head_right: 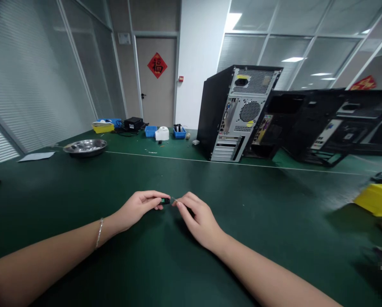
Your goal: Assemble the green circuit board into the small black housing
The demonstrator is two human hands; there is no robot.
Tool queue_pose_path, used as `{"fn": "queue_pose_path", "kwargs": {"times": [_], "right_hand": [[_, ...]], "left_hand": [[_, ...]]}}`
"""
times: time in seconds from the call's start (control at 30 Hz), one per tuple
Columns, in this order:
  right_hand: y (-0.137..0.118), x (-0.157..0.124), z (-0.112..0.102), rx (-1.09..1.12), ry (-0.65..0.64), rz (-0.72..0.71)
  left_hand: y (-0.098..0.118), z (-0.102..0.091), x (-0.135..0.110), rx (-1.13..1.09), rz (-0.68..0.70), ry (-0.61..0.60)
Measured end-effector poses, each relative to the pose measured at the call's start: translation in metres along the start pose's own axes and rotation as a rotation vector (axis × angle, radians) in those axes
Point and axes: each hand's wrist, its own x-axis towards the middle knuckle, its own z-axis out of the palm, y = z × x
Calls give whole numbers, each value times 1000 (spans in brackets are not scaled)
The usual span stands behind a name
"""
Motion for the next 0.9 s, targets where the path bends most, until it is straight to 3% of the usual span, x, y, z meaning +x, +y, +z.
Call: {"fn": "queue_pose_path", "kwargs": {"times": [0.23, 0.5, 0.73, 0.9], "right_hand": [[-1, 1, 1, 7, -22, 4], [-2, -2, 2, -21, -138, -45], [-2, 0, 2, 37, -10, -3], [-2, 2, 4, -3, -60, 4]], "left_hand": [[-3, 0, 0, -13, -3, -7], [-8, 1, 1, 20, 43, -76], [-7, 1, 1, 16, 25, -75], [-9, 2, -1, 75, 81, -93]]}}
